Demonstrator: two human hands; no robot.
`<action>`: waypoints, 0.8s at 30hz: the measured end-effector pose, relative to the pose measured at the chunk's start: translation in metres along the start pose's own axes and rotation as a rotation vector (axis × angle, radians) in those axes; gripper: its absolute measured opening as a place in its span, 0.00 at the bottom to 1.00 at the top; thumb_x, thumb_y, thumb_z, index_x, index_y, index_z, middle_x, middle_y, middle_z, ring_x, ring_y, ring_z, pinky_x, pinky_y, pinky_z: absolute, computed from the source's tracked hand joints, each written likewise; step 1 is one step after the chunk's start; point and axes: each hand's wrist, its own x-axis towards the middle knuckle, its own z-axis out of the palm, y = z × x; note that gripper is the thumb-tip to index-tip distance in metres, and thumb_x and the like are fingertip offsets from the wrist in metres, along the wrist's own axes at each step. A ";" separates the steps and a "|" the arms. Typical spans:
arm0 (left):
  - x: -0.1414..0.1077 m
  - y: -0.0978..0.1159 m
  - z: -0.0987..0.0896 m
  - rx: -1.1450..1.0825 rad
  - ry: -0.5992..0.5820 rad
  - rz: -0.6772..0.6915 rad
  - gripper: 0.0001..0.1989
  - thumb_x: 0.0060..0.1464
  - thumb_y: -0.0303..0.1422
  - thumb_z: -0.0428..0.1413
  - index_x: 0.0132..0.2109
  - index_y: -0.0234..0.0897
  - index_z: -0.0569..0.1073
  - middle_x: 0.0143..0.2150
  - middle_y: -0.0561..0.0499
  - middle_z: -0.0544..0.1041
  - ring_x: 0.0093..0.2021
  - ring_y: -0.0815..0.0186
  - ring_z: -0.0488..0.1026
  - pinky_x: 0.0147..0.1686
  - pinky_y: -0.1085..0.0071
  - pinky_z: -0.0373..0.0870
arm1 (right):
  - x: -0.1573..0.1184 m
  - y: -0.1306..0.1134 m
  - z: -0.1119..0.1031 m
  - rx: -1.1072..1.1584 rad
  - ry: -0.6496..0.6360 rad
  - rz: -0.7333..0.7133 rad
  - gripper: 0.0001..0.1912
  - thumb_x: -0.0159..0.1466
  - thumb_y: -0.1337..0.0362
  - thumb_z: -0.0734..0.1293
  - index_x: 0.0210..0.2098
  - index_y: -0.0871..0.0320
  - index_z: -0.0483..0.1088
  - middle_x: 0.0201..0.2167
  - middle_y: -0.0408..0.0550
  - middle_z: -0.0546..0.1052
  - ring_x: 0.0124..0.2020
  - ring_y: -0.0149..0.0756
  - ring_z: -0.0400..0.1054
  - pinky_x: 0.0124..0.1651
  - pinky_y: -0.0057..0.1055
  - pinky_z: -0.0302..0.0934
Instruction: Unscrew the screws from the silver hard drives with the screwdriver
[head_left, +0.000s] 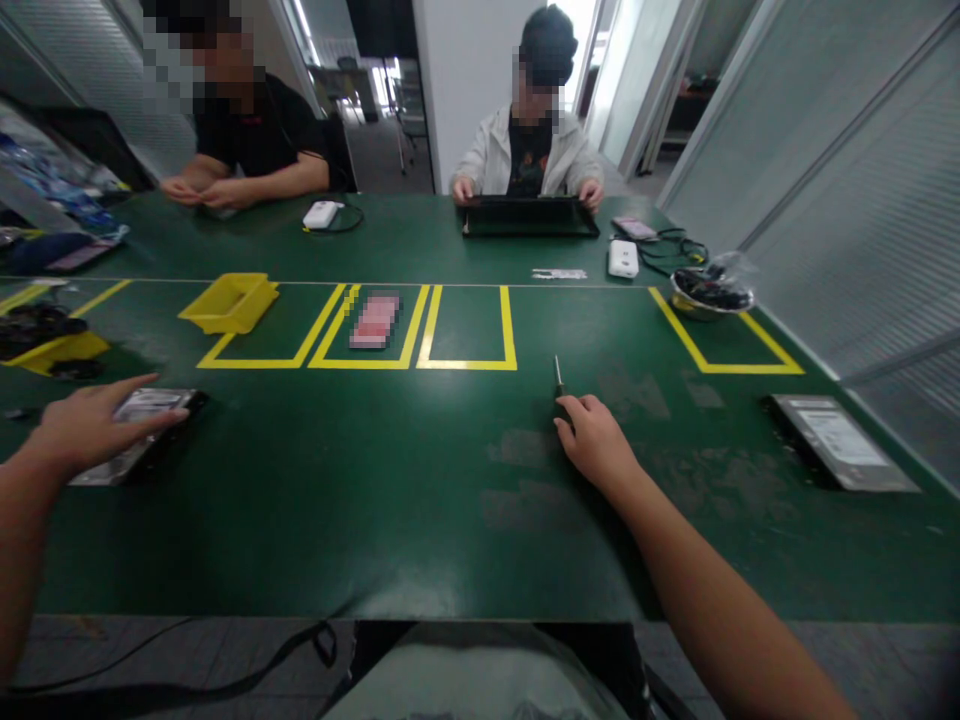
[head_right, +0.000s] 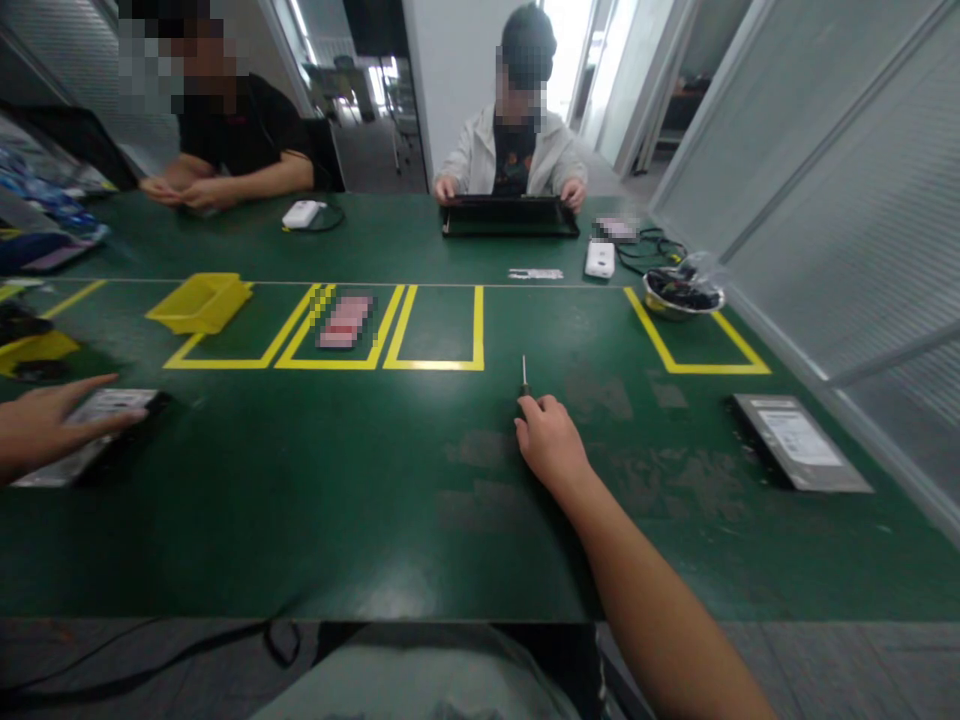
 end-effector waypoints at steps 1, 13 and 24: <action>0.000 0.006 -0.005 0.028 0.021 0.024 0.42 0.56 0.58 0.43 0.67 0.32 0.61 0.62 0.29 0.67 0.60 0.37 0.66 0.51 0.49 0.67 | -0.001 0.000 -0.002 -0.007 -0.004 0.009 0.17 0.68 0.63 0.60 0.54 0.60 0.69 0.44 0.57 0.73 0.42 0.41 0.69 0.46 0.35 0.63; 0.017 0.039 -0.017 0.083 -0.133 -0.072 0.32 0.60 0.52 0.41 0.58 0.35 0.73 0.56 0.39 0.75 0.50 0.49 0.71 0.43 0.62 0.69 | -0.005 -0.003 -0.012 -0.070 -0.052 0.046 0.27 0.67 0.59 0.61 0.65 0.57 0.58 0.48 0.57 0.72 0.44 0.44 0.70 0.43 0.36 0.63; 0.039 0.042 -0.008 0.005 -0.103 -0.061 0.26 0.54 0.45 0.50 0.48 0.27 0.76 0.46 0.29 0.76 0.43 0.46 0.72 0.41 0.51 0.72 | -0.004 0.000 -0.010 -0.081 -0.064 0.032 0.25 0.68 0.58 0.60 0.62 0.59 0.61 0.49 0.58 0.71 0.45 0.44 0.69 0.46 0.36 0.63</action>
